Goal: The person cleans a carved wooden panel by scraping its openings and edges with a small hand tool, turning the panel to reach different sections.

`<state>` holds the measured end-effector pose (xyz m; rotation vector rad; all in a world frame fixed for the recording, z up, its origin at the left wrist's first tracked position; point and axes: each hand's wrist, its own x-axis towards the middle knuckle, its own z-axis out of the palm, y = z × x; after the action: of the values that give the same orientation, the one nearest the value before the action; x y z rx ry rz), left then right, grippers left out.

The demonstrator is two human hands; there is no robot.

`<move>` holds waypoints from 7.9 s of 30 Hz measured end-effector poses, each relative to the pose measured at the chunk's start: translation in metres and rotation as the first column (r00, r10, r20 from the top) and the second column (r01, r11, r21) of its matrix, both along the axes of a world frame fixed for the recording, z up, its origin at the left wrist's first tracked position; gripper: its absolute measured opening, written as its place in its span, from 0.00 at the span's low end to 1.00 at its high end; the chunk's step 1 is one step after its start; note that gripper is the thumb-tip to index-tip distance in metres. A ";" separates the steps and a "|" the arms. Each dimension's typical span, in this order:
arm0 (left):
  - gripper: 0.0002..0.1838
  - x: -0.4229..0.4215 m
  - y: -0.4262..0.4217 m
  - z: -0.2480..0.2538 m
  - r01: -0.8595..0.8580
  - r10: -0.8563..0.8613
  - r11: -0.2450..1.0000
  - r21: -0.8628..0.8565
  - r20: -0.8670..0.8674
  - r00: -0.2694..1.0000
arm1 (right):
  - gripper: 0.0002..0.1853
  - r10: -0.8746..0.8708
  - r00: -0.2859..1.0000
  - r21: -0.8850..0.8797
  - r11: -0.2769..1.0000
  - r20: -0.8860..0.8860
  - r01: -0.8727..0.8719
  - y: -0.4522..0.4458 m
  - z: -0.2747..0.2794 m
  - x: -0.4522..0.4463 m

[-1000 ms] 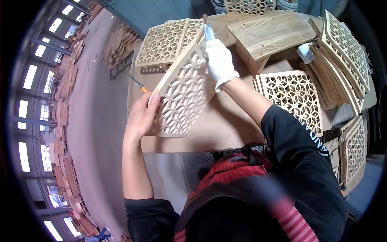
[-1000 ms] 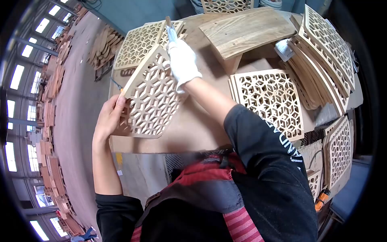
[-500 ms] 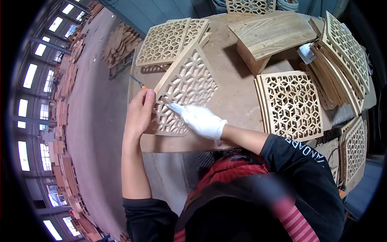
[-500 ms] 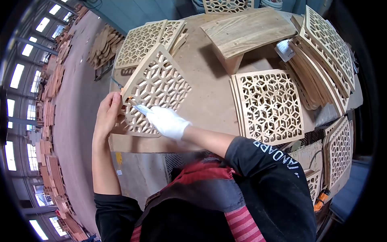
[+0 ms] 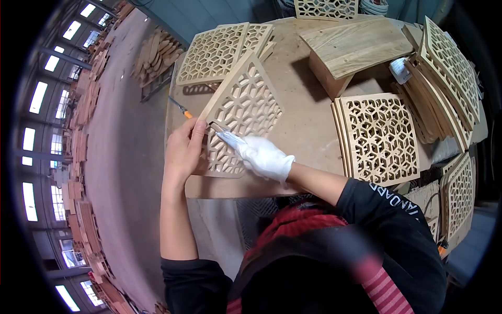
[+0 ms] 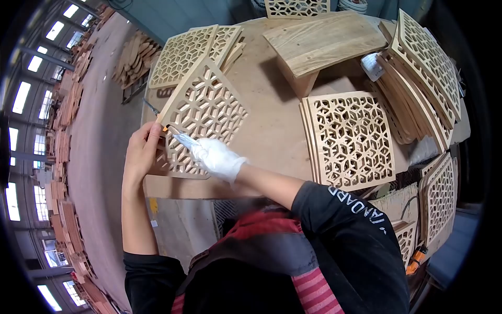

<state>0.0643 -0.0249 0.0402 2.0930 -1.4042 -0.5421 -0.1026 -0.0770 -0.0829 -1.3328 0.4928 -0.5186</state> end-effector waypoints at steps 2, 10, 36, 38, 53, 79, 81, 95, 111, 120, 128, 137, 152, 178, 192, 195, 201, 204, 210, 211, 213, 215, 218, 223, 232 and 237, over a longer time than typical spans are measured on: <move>0.22 -0.002 0.000 -0.003 0.005 -0.005 1.000 -0.011 0.027 1.000 | 0.16 0.097 0.995 0.284 0.954 0.031 -0.102 0.004 0.021 -0.004; 0.21 -0.007 0.001 -0.002 -0.022 0.022 0.999 -0.029 0.002 1.000 | 0.19 -0.179 0.967 -0.374 0.922 -0.179 0.102 -0.004 0.018 0.000; 0.23 0.012 -0.024 0.005 0.068 -0.068 0.986 0.153 -0.001 0.998 | 0.17 0.047 0.999 0.465 0.885 -0.013 -0.036 0.033 -0.023 -0.115; 0.23 0.012 -0.029 0.004 0.091 -0.097 0.987 0.134 0.035 0.995 | 0.18 0.047 0.985 0.395 0.918 -0.168 0.024 0.028 -0.013 -0.128; 0.28 -0.013 -0.028 -0.004 0.310 -0.297 0.926 -0.216 0.094 0.950 | 0.15 -0.096 0.995 -0.006 0.995 0.004 0.096 0.021 -0.011 -0.124; 0.10 0.005 -0.013 0.005 0.344 -0.395 0.911 -0.226 -0.242 0.886 | 0.11 -0.152 0.983 -0.142 0.976 0.100 0.166 -0.017 0.052 -0.030; 0.10 0.005 -0.012 0.005 0.341 -0.400 0.909 -0.242 -0.268 0.876 | 0.10 -0.065 0.993 -0.094 0.993 0.097 0.074 -0.020 0.057 -0.033; 0.10 0.008 -0.014 0.006 0.351 -0.416 0.903 -0.249 -0.299 0.859 | 0.16 -0.101 0.995 -0.141 0.985 0.021 0.103 -0.027 0.057 -0.028; 0.09 0.018 -0.015 0.010 0.387 -0.445 0.895 -0.220 -0.398 0.802 | 0.15 0.291 0.956 0.352 0.893 0.021 -0.280 -0.048 0.073 -0.035; 0.07 0.022 -0.021 0.006 0.368 -0.432 0.900 -0.233 -0.375 0.820 | 0.14 -0.150 0.976 -0.571 0.820 -0.161 0.032 -0.031 0.076 -0.022; 0.09 0.021 -0.017 0.002 0.288 -0.385 0.915 -0.284 -0.393 0.835 | 0.15 -0.286 0.947 -0.734 0.673 -0.145 0.091 -0.031 0.080 -0.018; 0.13 0.007 -0.013 0.002 0.521 -0.460 0.771 -0.367 0.245 0.854 | 0.08 -0.014 0.993 -0.406 0.913 -0.114 -0.033 -0.051 0.054 -0.024; 0.06 0.002 -0.004 0.003 0.489 -0.462 0.806 -0.334 0.162 0.872 | 0.13 0.160 0.965 -0.005 0.986 -0.208 -0.164 -0.037 0.071 -0.034; 0.07 0.008 -0.013 0.001 0.561 -0.515 0.787 -0.258 0.225 0.827 | 0.09 0.274 0.957 0.481 0.855 -0.101 -0.194 -0.037 0.061 -0.032; 0.15 0.007 -0.016 0.006 0.619 -0.582 0.759 -0.203 0.215 0.784 | 0.12 0.168 0.975 0.127 0.980 -0.147 -0.150 -0.029 0.055 -0.034; 0.14 0.007 -0.015 0.006 0.623 -0.594 0.754 -0.205 0.191 0.782 | 0.15 0.070 0.992 -0.263 0.960 -0.104 -0.096 -0.027 0.043 -0.035; 0.12 0.006 -0.011 0.009 0.593 -0.590 0.776 -0.213 0.087 0.803 | 0.14 -0.010 0.999 -0.509 0.861 -0.039 -0.011 -0.013 0.051 -0.036; 0.11 0.007 -0.011 0.008 0.606 -0.601 0.769 -0.202 0.092 0.794 | 0.12 0.091 0.996 -0.412 0.907 -0.002 -0.084 -0.015 0.045 -0.037; 0.10 0.007 -0.013 0.009 0.586 -0.586 0.790 -0.177 0.060 0.808 | 0.13 -0.027 0.998 -0.552 0.833 0.049 0.049 -0.010 0.053 -0.035; 0.10 0.005 -0.012 0.010 0.564 -0.567 0.808 -0.172 0.039 0.823 | 0.14 -0.102 0.993 -0.622 0.774 0.061 0.118 -0.007 0.057 -0.032; 0.09 0.004 -0.011 0.009 0.548 -0.555 0.820 -0.165 0.011 0.832 | 0.10 -0.089 0.991 -0.710 0.704 -0.096 -0.005 -0.005 0.062 -0.029; 0.08 0.005 -0.013 0.007 0.560 -0.568 0.811 -0.169 0.004 0.823 | 0.06 -0.047 0.970 -0.757 0.634 -0.240 -0.157 -0.004 0.065 -0.026; 0.09 0.005 -0.013 0.007 0.561 -0.562 0.814 -0.149 0.038 0.826 | 0.06 -0.065 0.986 -0.798 0.597 -0.152 -0.084 -0.001 0.054 -0.023; 0.13 -0.011 -0.013 0.010 0.514 -0.510 0.852 -0.101 0.065 0.858 | 0.06 -0.080 0.981 -0.728 0.682 -0.174 -0.073 -0.004 0.058 -0.037; 0.45 -0.020 -0.021 0.009 0.440 -0.426 0.869 -0.226 0.110 0.898 | 0.29 -0.268 0.906 -0.717 0.694 -0.329 -0.055 -0.083 0.039 -0.089; 0.36 -0.049 -0.051 0.001 0.260 -0.235 0.958 -0.121 0.190 0.953 | 0.18 -0.351 0.850 -0.626 0.779 -0.394 0.032 -0.108 0.069 -0.083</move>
<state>0.0152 -0.0756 0.0413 1.8976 -1.7675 -0.3464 -0.1857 -0.1847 -0.0139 -2.0712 0.9580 -0.5281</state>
